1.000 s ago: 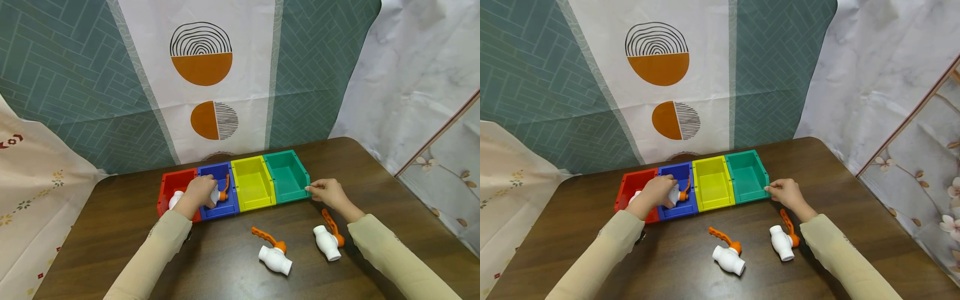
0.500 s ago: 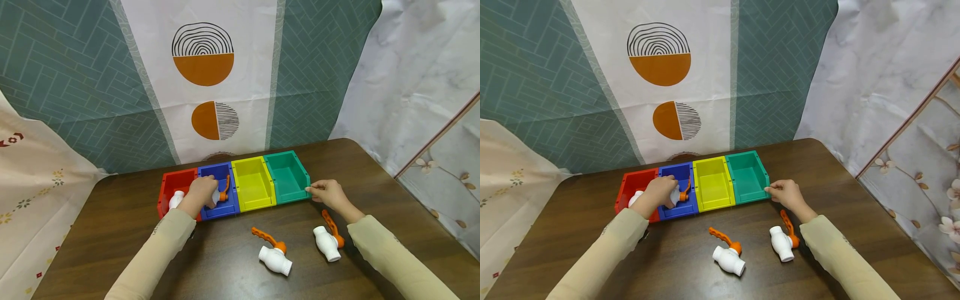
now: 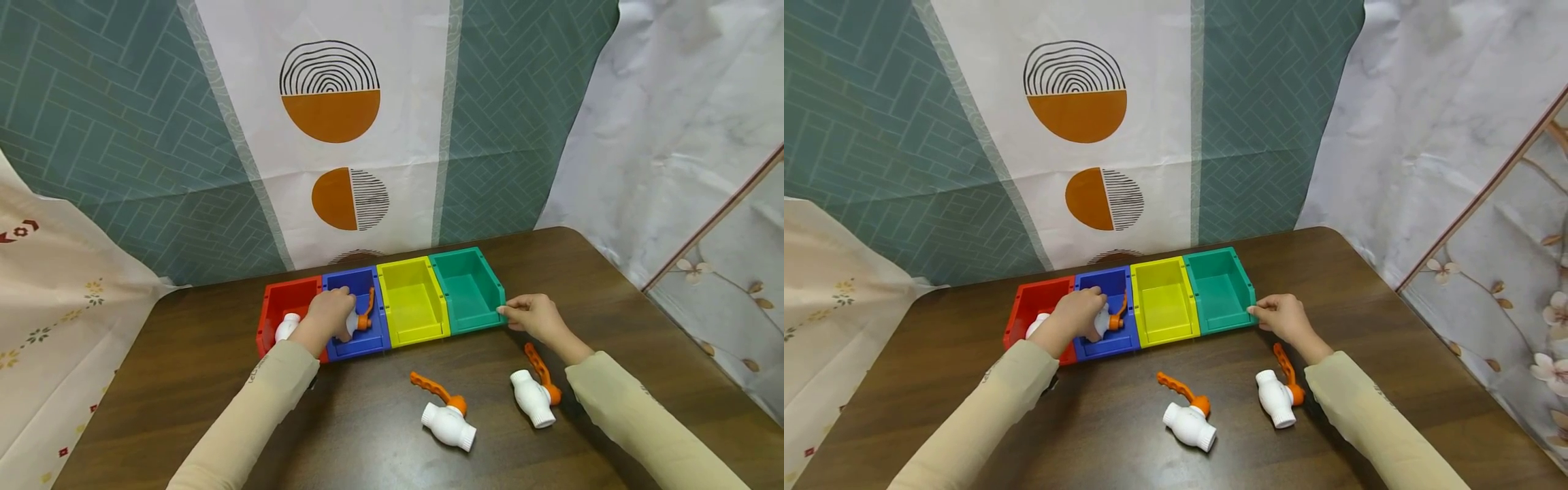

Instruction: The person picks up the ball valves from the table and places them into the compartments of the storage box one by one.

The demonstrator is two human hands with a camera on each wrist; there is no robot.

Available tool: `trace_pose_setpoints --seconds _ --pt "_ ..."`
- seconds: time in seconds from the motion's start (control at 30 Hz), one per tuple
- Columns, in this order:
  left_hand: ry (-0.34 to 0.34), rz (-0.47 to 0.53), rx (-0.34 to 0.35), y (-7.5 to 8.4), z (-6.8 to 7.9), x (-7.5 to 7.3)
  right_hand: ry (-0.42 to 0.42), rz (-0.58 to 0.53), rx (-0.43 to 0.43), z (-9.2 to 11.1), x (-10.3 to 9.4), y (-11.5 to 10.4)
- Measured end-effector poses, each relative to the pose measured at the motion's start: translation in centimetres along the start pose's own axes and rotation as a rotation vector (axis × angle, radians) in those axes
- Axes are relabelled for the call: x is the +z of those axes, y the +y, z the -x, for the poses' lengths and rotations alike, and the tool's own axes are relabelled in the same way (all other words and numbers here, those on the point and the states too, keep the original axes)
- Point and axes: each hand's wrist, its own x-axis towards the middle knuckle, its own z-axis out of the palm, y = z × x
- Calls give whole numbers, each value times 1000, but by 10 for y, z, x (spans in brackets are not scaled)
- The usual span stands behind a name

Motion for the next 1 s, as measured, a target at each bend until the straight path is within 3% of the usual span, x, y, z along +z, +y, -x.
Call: trace_pose_setpoints --seconds 0.27,0.47,0.7,0.83,1.0 --pt "-36 12 2 0 1 -4 2 5 -4 -2 1 1" --pt "-40 41 41 -2 2 -6 6 21 -2 -1 1 2" --pt "-39 246 75 -11 12 -9 7 20 -16 0 1 1" --pt "30 314 84 -21 22 -13 13 22 -17 1 1 0" --pt "274 375 52 -37 43 -14 15 29 -4 1 2 -1"
